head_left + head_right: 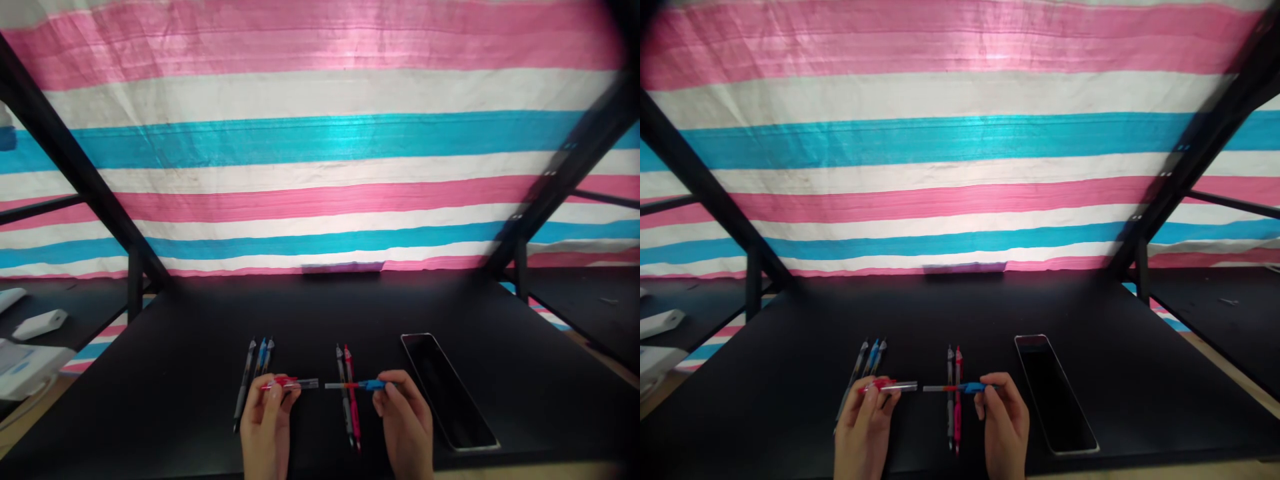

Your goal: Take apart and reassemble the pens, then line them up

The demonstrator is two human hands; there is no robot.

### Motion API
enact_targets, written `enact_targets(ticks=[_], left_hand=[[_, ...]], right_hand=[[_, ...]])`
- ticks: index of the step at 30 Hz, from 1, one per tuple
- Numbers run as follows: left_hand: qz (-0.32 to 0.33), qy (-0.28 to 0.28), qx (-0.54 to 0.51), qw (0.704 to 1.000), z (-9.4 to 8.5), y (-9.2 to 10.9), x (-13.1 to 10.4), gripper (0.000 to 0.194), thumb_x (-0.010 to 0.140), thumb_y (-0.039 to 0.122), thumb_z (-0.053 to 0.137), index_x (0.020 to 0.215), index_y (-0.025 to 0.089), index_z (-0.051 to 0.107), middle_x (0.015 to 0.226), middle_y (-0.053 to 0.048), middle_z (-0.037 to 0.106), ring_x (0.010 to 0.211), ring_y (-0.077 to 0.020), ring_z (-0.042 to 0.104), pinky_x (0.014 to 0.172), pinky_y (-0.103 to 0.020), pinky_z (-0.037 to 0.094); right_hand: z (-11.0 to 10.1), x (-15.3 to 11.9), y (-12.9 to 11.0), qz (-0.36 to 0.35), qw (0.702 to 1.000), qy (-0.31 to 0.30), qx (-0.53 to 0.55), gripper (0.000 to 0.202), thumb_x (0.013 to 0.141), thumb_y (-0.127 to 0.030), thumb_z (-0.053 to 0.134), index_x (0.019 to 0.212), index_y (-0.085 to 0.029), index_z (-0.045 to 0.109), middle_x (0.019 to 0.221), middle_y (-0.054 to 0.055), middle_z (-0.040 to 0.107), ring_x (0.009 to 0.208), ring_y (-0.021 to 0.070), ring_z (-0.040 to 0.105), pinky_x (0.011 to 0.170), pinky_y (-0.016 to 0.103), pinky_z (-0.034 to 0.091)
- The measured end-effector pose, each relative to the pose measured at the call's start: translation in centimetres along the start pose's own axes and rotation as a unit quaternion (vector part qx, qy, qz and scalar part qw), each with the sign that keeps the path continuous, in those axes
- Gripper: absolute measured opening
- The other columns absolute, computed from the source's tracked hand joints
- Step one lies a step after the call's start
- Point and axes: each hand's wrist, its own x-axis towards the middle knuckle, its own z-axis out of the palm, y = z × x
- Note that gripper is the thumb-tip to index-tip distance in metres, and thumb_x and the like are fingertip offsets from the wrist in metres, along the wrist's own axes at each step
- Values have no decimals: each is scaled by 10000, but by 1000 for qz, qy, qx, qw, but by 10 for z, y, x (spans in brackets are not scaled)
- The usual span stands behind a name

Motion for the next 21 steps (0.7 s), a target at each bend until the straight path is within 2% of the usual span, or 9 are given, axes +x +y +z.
enact_targets(ticks=[9,21], left_hand=[[3,-6,0,1000,-2,-1,-1,242,702,394,856,791,208,729,783,-5,693,731,-138,657,704,-241,589],[-8,-18,11,1000,-4,-1,-2,243,697,391,855,774,199,729,754,-12,680,684,-142,658,675,-245,585]], right_hand=[[-3,1,2,-15,1000,16,-14,133,826,-344,774,858,-216,756,804,7,581,605,103,534,502,213,432],[-4,-2,4,-16,1000,-17,-21,129,865,-351,749,900,-227,744,725,-17,585,600,88,521,531,188,428]])
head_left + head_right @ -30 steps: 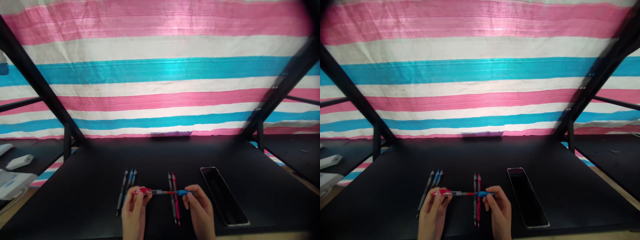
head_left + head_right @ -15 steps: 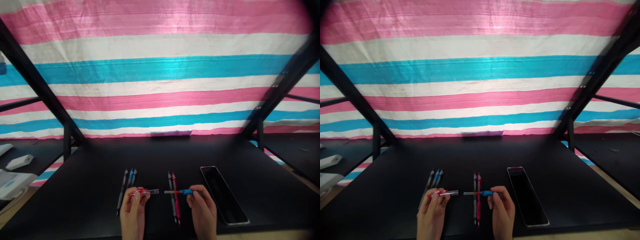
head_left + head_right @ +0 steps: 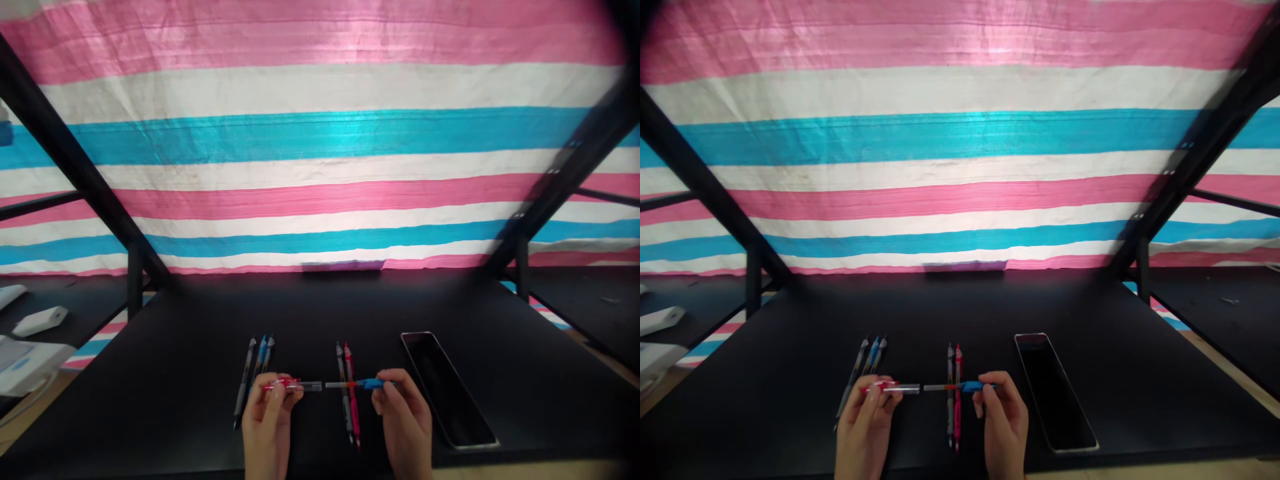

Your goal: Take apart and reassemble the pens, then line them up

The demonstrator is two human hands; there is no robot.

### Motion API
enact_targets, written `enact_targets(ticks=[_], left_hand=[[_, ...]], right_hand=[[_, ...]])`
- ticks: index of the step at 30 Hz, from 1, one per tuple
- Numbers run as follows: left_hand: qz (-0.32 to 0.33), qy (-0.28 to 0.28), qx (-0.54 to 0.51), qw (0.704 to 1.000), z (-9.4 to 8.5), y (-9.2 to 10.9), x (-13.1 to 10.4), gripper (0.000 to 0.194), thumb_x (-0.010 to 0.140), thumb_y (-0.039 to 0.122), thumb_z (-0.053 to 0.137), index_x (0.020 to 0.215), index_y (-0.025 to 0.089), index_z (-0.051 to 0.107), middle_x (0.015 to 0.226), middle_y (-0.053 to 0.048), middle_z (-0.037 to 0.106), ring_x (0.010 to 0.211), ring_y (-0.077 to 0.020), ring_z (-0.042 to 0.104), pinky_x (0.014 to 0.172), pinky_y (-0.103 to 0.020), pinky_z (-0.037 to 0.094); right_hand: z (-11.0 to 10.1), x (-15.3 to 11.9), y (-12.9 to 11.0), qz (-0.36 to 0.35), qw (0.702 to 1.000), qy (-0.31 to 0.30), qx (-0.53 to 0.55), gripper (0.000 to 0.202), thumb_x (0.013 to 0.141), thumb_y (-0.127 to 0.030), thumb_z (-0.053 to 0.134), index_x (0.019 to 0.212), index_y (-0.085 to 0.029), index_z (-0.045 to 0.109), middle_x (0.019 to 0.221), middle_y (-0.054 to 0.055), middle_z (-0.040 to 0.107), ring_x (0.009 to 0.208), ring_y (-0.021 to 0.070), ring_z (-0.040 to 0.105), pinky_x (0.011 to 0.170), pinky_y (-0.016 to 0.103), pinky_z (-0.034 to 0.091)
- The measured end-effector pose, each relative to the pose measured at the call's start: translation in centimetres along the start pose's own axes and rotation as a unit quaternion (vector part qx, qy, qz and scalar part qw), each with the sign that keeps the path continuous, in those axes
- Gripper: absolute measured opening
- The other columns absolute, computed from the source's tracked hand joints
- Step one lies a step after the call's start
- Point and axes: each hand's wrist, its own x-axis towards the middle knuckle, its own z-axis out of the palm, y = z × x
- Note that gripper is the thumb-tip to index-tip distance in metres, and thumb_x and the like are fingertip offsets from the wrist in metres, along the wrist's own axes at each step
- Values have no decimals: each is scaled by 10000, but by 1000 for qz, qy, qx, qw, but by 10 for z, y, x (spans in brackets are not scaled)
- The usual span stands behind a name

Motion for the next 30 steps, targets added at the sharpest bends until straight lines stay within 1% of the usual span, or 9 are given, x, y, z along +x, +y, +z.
enact_targets(ticks=[4,8,12,17,20,23,25,27,30], left_hand=[[-6,-7,6,1000,0,0,0,237,707,392,849,780,200,729,759,-14,684,693,-143,659,681,-243,583],[-5,9,1,1000,4,1,1,268,671,405,871,771,200,731,754,-13,686,692,-143,657,684,-247,587],[-6,16,0,1000,5,3,0,283,651,409,884,761,198,730,746,-9,685,687,-140,650,676,-246,586],[0,8,7,1000,5,3,-1,270,671,409,872,759,199,725,740,-2,680,694,-132,642,687,-241,582],[0,-10,25,1000,6,3,-2,255,695,405,857,762,201,719,745,-4,681,704,-139,645,702,-252,582],[-10,-22,42,999,6,2,-3,246,704,393,852,778,205,713,772,-5,690,720,-146,657,717,-262,581],[-17,-21,39,999,6,1,-2,247,702,389,855,791,209,710,779,-1,692,721,-145,662,723,-263,579],[-22,-18,32,999,6,2,-2,258,690,386,864,797,210,709,778,2,691,720,-144,663,723,-262,577],[-30,-12,29,999,6,2,-1,274,682,383,869,822,207,713,794,-6,700,730,-148,665,719,-262,574]], right_hand=[[0,-2,2,2,1000,-23,-11,117,899,-343,719,933,-231,729,710,-26,582,599,85,526,561,188,430],[-1,-3,4,-9,999,-39,-26,99,918,-332,701,943,-237,715,714,-20,598,619,101,539,591,210,436],[-3,-3,4,-17,998,-37,-38,103,920,-333,698,940,-233,711,711,-12,602,623,114,539,586,226,431],[-3,-3,2,-30,997,-26,-61,118,915,-343,691,932,-228,711,687,-7,611,581,119,547,557,229,455],[2,-5,-1,-35,990,-53,-124,147,904,-355,691,928,-213,719,679,8,637,562,137,596,538,232,494],[9,-7,-5,-51,974,-82,-205,167,892,-337,697,1006,-215,709,803,41,705,664,171,683,619,242,551],[13,-8,-7,-59,964,-98,-241,154,892,-319,691,1010,-219,689,854,48,720,715,181,703,655,239,561],[15,-7,-7,-55,956,-113,-265,114,896,-315,681,949,-214,681,799,35,708,641,162,677,596,221,543],[16,-5,-8,-54,949,-113,-288,137,878,-330,692,835,-200,681,674,2,645,519,130,588,498,202,479]])
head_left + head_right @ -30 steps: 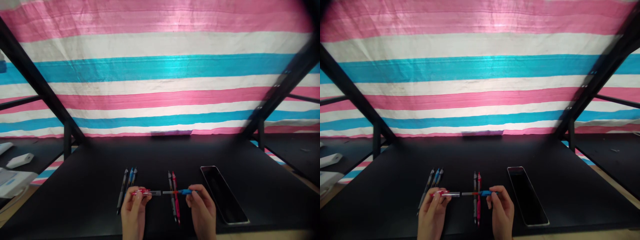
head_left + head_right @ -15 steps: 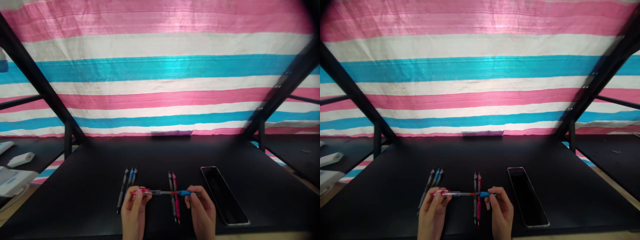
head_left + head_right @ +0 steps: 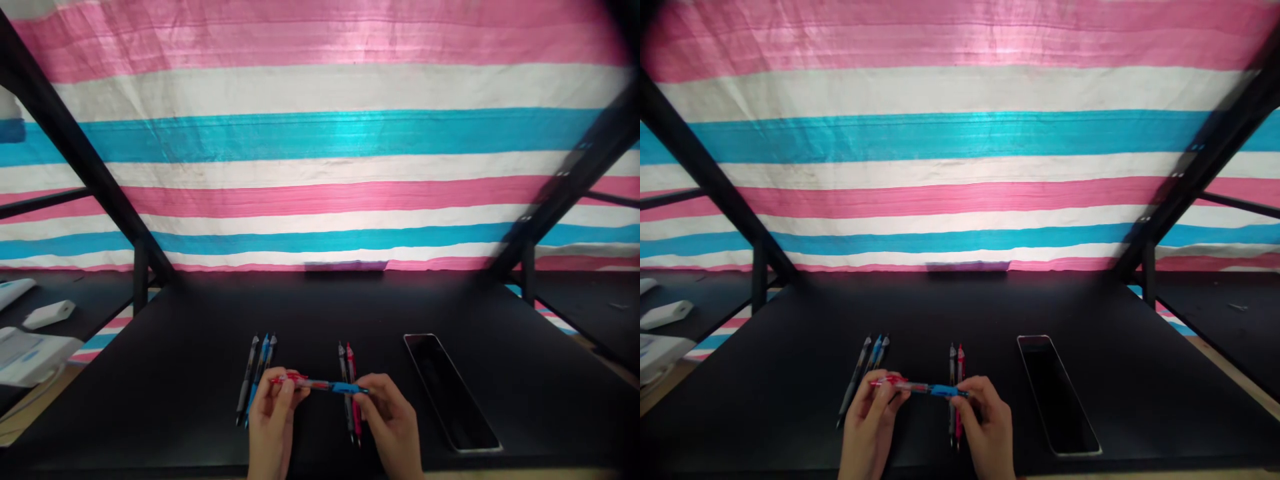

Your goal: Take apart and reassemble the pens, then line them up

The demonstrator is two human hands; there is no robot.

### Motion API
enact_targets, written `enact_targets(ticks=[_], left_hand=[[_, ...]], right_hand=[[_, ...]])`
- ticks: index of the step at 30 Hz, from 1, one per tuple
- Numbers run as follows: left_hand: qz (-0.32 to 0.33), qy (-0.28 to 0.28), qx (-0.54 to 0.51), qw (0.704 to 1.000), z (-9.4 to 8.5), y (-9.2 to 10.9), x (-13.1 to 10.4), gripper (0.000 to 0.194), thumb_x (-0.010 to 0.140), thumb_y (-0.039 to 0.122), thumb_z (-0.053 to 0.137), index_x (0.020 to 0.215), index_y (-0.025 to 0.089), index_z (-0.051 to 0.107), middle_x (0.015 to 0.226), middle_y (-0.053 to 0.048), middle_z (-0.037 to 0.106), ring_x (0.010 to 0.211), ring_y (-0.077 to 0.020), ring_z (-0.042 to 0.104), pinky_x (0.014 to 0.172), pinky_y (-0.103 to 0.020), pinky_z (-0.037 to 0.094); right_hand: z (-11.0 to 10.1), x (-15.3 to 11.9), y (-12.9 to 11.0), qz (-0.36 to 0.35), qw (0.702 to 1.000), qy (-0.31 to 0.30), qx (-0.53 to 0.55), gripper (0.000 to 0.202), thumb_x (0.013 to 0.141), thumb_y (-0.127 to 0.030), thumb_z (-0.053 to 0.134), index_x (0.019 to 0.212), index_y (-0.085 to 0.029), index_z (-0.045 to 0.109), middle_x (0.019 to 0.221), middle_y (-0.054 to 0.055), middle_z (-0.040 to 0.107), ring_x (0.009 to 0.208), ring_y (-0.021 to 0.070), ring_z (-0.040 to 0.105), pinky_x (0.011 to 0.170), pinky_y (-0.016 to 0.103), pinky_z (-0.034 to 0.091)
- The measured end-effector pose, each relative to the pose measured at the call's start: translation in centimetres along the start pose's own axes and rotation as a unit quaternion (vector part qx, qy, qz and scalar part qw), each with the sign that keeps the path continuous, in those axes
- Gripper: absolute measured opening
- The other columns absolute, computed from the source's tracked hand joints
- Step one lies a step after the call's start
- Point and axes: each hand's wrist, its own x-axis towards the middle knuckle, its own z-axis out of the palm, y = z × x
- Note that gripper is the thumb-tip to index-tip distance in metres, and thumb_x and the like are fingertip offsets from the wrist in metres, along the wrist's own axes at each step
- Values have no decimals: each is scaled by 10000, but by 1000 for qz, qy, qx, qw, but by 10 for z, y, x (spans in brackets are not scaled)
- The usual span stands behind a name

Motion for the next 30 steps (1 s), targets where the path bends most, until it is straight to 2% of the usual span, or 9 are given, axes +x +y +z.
enact_targets(ticks=[6,9,11,12,17,20,22,25,30], left_hand=[[-13,-7,5,1000,2,2,-2,279,696,382,859,843,193,715,778,-20,701,718,-160,656,706,-284,571],[-10,3,-11,1000,2,2,-1,273,696,384,860,826,198,709,754,-11,698,721,-154,655,724,-281,569],[-9,11,-19,1000,3,1,0,285,682,390,869,816,197,707,741,-12,702,722,-153,656,733,-280,568],[-9,14,-22,1000,3,1,1,296,672,395,875,815,198,707,735,-12,703,722,-155,658,736,-283,569],[-12,27,-29,999,3,0,3,332,646,413,890,831,202,713,738,-13,710,729,-153,656,735,-281,571],[-7,25,-33,999,3,0,2,326,651,422,886,814,201,710,723,-8,704,714,-142,646,725,-266,567],[-7,22,-32,999,3,0,2,317,659,421,881,808,202,707,722,-7,702,713,-143,646,727,-266,565],[-9,20,-32,999,4,1,2,308,664,413,879,802,204,700,722,-6,702,722,-153,653,744,-281,563],[-12,20,-25,999,5,3,0,294,672,396,875,809,201,704,735,-9,697,722,-158,647,748,-292,559]], right_hand=[[-1,4,-5,-43,998,-4,-44,421,939,-362,590,553,-192,594,542,-12,544,488,123,541,492,209,424],[0,3,-4,-42,998,-23,-33,222,937,-375,602,886,-202,733,612,1,645,517,145,592,510,217,460],[2,1,-1,-39,999,-19,-19,307,911,-360,653,1181,-215,673,752,21,722,529,146,608,510,220,480],[2,0,1,-40,999,-11,-14,348,899,-349,674,1220,-219,647,820,34,738,533,142,612,514,221,490],[2,-1,5,-34,999,5,-16,128,916,-329,661,945,-207,683,725,29,717,599,168,676,584,229,536],[-1,1,3,-40,998,-34,-46,193,946,-320,612,825,-200,703,666,22,687,602,171,672,572,228,523],[-1,1,2,-49,997,-43,-47,198,959,-324,589,890,-202,728,683,25,698,609,170,669,580,229,521],[1,-1,4,-46,999,-8,-15,291,940,-340,621,1197,-207,657,848,57,759,697,191,706,655,253,552],[4,-3,9,-18,1000,-7,-11,161,954,-347,606,965,-206,682,768,54,747,699,199,718,676,258,566]])
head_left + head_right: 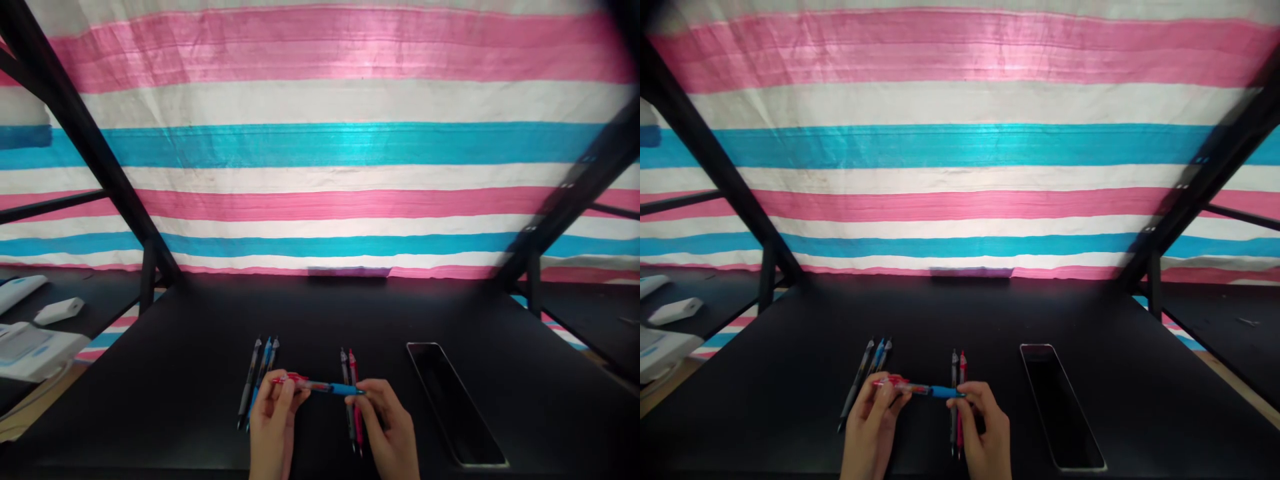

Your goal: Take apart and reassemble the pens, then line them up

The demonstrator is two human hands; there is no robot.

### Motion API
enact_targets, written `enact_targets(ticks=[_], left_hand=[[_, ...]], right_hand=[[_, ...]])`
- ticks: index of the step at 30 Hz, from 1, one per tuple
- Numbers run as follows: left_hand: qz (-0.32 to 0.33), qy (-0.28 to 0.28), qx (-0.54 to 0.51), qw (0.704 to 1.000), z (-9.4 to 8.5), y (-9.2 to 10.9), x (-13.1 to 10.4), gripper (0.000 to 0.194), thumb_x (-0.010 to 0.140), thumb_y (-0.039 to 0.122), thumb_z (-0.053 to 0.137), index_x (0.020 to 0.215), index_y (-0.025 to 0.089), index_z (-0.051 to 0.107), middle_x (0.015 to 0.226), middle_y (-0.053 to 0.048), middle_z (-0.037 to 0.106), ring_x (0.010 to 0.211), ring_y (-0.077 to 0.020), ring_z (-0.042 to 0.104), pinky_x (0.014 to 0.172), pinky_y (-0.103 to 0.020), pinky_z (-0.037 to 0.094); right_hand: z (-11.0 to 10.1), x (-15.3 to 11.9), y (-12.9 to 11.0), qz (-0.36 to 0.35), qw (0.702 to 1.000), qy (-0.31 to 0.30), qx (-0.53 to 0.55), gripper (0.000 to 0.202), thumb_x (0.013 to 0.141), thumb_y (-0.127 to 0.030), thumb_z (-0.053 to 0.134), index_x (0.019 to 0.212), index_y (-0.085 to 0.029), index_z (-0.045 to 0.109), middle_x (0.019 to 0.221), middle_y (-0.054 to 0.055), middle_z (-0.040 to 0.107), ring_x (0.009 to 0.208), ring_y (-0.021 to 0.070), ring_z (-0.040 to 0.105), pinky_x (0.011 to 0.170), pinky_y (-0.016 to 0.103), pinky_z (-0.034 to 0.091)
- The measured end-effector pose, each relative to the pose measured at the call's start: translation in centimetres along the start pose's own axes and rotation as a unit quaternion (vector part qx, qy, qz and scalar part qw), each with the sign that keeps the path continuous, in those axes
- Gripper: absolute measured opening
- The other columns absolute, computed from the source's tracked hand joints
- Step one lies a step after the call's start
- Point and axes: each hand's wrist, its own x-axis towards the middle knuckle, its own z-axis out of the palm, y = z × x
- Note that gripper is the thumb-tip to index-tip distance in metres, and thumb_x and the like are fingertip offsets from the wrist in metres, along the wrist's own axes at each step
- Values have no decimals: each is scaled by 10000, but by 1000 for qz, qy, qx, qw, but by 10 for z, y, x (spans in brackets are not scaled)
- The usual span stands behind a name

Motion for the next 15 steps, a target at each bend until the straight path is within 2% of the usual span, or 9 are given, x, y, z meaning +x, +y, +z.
enact_targets(ticks=[2,4,6,8,10,12,15], left_hand=[[0,0,2,1000,0,0,0,302,667,404,875,804,198,702,732,-13,694,717,-161,644,743,-294,557],[-1,1,1,1000,-1,-1,0,319,654,415,879,802,196,700,724,-16,693,714,-165,643,734,-293,555],[-1,2,-1,1000,-1,-1,1,324,646,413,884,800,196,700,720,-15,694,710,-164,642,734,-294,555],[0,3,-5,1000,-1,-2,2,319,646,407,886,802,196,702,723,-14,696,709,-161,644,734,-293,557],[1,2,-7,1000,-1,-2,3,310,653,399,884,803,195,705,729,-15,699,716,-162,648,736,-293,559],[2,-1,-10,1000,-1,-2,3,300,665,399,878,799,192,706,726,-16,696,719,-162,649,729,-289,560],[3,1,-16,1000,-2,-3,3,289,684,401,867,807,192,708,732,-15,696,716,-156,647,735,-289,563]], right_hand=[[0,1,-1,-10,1000,-4,-17,203,963,-355,588,896,-203,704,688,34,717,618,178,681,608,240,544],[1,2,-3,-29,999,14,-17,193,945,-359,612,986,-202,716,660,22,707,576,172,661,569,239,531],[4,2,-5,-41,998,50,4,257,912,-358,659,1114,-202,689,713,33,734,615,188,692,593,251,546],[5,2,-6,-41,997,67,15,237,891,-356,686,1075,-207,699,772,51,752,665,202,723,614,253,558],[4,1,-6,-36,998,43,4,148,904,-348,672,933,-212,723,759,50,746,663,197,726,608,242,555],[2,2,-4,-33,999,10,-19,177,934,-338,631,857,-215,733,706,35,720,624,180,698,597,235,541],[0,3,-2,-37,999,3,-32,183,937,-341,622,1008,-215,734,774,41,728,611,174,669,591,243,523]])
